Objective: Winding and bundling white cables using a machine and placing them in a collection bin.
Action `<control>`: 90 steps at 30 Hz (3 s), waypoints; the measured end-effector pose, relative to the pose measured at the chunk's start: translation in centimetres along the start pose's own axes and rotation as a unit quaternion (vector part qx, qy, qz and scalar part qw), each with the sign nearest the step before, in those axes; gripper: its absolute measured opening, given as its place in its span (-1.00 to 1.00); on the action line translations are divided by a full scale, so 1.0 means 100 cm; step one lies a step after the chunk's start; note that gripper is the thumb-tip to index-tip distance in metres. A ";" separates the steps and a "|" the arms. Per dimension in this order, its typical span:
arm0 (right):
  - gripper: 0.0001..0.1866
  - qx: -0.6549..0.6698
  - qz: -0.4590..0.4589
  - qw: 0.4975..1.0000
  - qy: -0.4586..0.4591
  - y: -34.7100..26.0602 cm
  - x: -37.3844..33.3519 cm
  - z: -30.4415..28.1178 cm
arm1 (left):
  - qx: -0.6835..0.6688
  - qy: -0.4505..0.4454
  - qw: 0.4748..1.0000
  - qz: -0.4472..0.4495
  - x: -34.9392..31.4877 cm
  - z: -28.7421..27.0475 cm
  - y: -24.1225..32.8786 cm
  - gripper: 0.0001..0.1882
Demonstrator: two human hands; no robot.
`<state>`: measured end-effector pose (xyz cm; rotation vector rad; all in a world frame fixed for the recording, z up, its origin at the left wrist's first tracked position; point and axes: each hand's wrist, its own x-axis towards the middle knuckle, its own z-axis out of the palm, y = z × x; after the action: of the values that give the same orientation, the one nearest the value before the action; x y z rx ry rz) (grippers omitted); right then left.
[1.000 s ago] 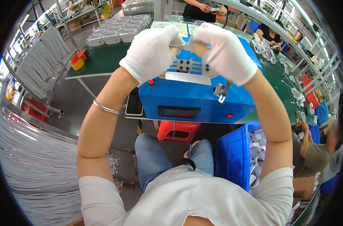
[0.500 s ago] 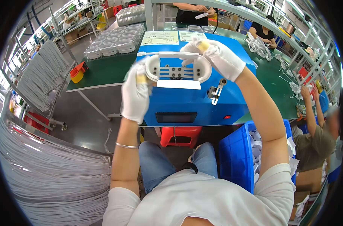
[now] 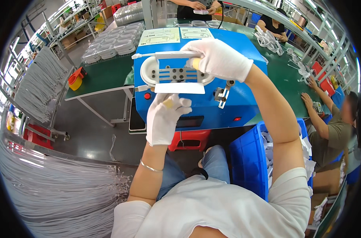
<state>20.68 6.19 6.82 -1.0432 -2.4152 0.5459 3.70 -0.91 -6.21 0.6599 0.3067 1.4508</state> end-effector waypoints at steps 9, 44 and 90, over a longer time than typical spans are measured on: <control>-0.79 -0.011 0.020 1.000 0.015 -0.013 0.002 0.001 | -0.043 -0.161 0.986 -0.023 -0.001 0.000 -0.006 -0.72; -0.56 -0.122 0.703 0.637 0.291 0.318 -0.432 0.108 | 0.491 -0.078 0.858 -0.129 -0.046 -0.021 0.025 -0.35; -0.76 0.242 0.019 0.912 0.331 -0.002 -0.053 0.041 | 0.567 0.108 0.794 0.194 0.027 0.057 0.089 -0.77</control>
<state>21.55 1.38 2.28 -0.8698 -1.5627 0.6338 0.02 0.28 3.97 1.5905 1.3508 1.6495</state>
